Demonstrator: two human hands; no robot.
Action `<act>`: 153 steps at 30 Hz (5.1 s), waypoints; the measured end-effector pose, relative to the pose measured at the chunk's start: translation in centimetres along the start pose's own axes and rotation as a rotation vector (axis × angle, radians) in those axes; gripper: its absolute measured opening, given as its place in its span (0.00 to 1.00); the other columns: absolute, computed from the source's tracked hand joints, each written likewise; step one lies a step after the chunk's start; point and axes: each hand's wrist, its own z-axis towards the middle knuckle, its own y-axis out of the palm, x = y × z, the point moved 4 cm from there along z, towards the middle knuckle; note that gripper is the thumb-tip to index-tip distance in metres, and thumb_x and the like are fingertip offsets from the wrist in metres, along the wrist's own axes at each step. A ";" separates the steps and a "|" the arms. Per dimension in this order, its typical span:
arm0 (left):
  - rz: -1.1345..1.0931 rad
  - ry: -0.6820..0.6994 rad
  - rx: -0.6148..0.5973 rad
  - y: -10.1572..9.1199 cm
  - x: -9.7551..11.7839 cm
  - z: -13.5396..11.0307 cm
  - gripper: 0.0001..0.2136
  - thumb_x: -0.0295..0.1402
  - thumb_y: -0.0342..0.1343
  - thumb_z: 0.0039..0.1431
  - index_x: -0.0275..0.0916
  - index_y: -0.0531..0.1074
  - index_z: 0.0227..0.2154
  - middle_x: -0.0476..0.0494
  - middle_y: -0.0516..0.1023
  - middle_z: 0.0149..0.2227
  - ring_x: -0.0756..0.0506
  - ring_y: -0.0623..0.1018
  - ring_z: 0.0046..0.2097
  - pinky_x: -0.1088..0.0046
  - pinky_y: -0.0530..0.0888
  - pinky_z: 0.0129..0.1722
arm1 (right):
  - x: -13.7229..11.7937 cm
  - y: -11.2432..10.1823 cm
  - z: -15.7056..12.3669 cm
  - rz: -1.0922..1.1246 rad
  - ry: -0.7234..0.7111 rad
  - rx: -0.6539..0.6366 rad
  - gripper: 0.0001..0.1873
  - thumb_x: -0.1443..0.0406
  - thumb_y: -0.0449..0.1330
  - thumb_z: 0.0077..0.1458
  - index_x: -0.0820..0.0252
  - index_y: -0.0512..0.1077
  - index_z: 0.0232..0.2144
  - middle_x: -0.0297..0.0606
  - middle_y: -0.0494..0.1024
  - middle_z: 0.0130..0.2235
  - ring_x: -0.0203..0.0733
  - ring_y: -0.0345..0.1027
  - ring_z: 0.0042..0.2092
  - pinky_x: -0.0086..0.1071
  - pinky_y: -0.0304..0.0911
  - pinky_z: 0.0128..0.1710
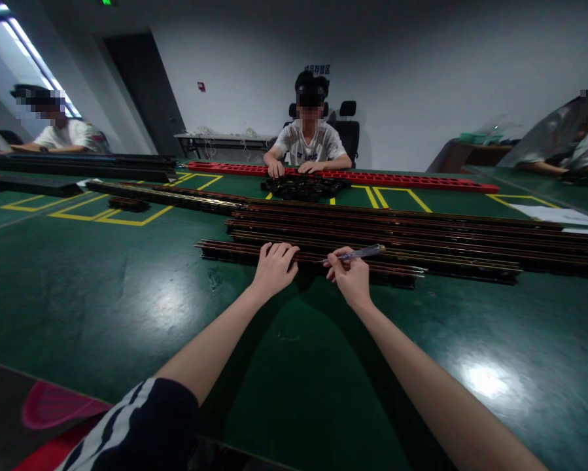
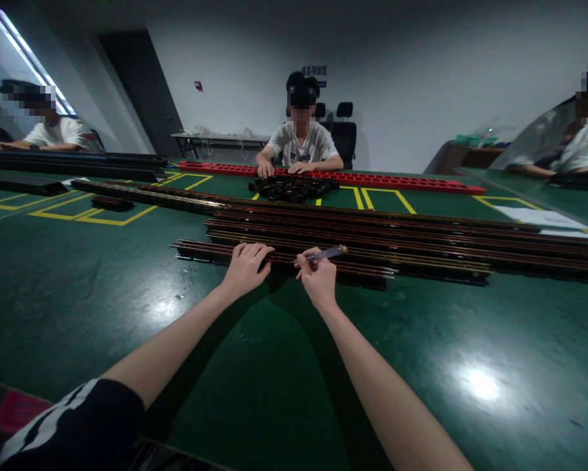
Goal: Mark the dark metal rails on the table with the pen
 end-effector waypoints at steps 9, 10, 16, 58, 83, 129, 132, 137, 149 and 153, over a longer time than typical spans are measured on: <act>0.024 0.019 0.007 0.1 0.0 -0.1 0.16 0.27 0.45 0.59 0.40 0.69 0.49 0.41 0.75 0.48 0.41 0.71 0.52 0.57 0.58 0.57 | -0.1 0.2 -0.1 -0.017 -0.003 -0.019 0.14 0.54 0.58 0.54 0.60 0.67 0.28 0.38 0.77 0.26 0.35 0.67 0.19 0.27 0.62 0.18; 0.026 0.019 0.007 0.1 0.0 -0.1 0.16 0.27 0.45 0.59 0.40 0.69 0.49 0.41 0.75 0.48 0.41 0.71 0.52 0.57 0.58 0.57 | -0.1 0.2 -0.1 -0.016 -0.002 -0.018 0.14 0.54 0.58 0.54 0.60 0.67 0.28 0.38 0.77 0.26 0.35 0.67 0.19 0.27 0.62 0.18; 0.036 0.022 0.003 0.1 -0.1 -0.1 0.18 0.24 0.45 0.57 0.40 0.69 0.50 0.41 0.75 0.48 0.42 0.71 0.52 0.57 0.58 0.57 | -0.2 0.3 -0.1 -0.021 -0.001 -0.021 0.15 0.54 0.58 0.53 0.59 0.67 0.27 0.38 0.77 0.26 0.35 0.67 0.19 0.26 0.62 0.18; 0.048 -0.070 -0.021 -0.3 -0.2 0.0 0.21 0.18 0.44 0.54 0.39 0.71 0.48 0.41 0.75 0.48 0.41 0.71 0.52 0.55 0.59 0.57 | 0.0 -0.1 0.0 -0.030 0.021 0.038 0.17 0.51 0.57 0.53 0.59 0.65 0.27 0.36 0.74 0.24 0.35 0.67 0.19 0.27 0.61 0.18; -0.006 -0.119 -0.005 -0.4 -0.6 0.0 0.22 0.17 0.43 0.51 0.40 0.71 0.45 0.41 0.75 0.47 0.41 0.71 0.52 0.56 0.61 0.55 | 0.0 -0.5 -0.1 -0.041 0.023 0.089 0.18 0.50 0.57 0.53 0.59 0.65 0.26 0.36 0.74 0.23 0.36 0.68 0.20 0.28 0.63 0.19; 0.021 0.021 0.013 0.0 0.0 0.0 0.15 0.29 0.48 0.59 0.38 0.69 0.48 0.41 0.75 0.47 0.41 0.71 0.51 0.58 0.59 0.56 | 0.0 0.0 0.0 -0.002 0.008 -0.017 0.16 0.52 0.58 0.53 0.59 0.66 0.28 0.37 0.76 0.26 0.35 0.69 0.21 0.27 0.62 0.19; 0.019 0.016 0.018 -0.1 0.0 0.0 0.15 0.29 0.48 0.59 0.39 0.69 0.48 0.42 0.75 0.48 0.41 0.71 0.51 0.58 0.59 0.56 | 0.1 0.1 0.1 -0.024 0.005 -0.026 0.15 0.53 0.58 0.54 0.59 0.67 0.28 0.37 0.77 0.26 0.35 0.69 0.20 0.26 0.62 0.19; 0.020 0.009 0.027 0.0 0.0 0.0 0.16 0.26 0.47 0.58 0.40 0.70 0.48 0.42 0.75 0.47 0.42 0.72 0.51 0.58 0.59 0.55 | 0.1 0.2 0.1 -0.030 0.012 -0.039 0.14 0.54 0.58 0.53 0.59 0.67 0.28 0.38 0.78 0.27 0.35 0.68 0.20 0.27 0.62 0.19; 0.043 -0.014 0.019 -0.1 -0.1 -0.1 0.19 0.21 0.45 0.55 0.40 0.69 0.48 0.42 0.74 0.49 0.41 0.71 0.52 0.57 0.58 0.56 | -0.2 0.3 0.0 -0.032 0.020 -0.063 0.14 0.54 0.59 0.53 0.60 0.68 0.28 0.39 0.78 0.27 0.35 0.69 0.20 0.26 0.61 0.18; 0.052 -0.022 0.010 -0.1 -0.2 -0.1 0.20 0.20 0.45 0.54 0.40 0.70 0.48 0.42 0.74 0.49 0.41 0.71 0.52 0.56 0.59 0.56 | -0.4 0.4 0.0 -0.049 0.006 -0.077 0.15 0.54 0.59 0.53 0.60 0.68 0.28 0.39 0.78 0.27 0.35 0.68 0.20 0.26 0.61 0.18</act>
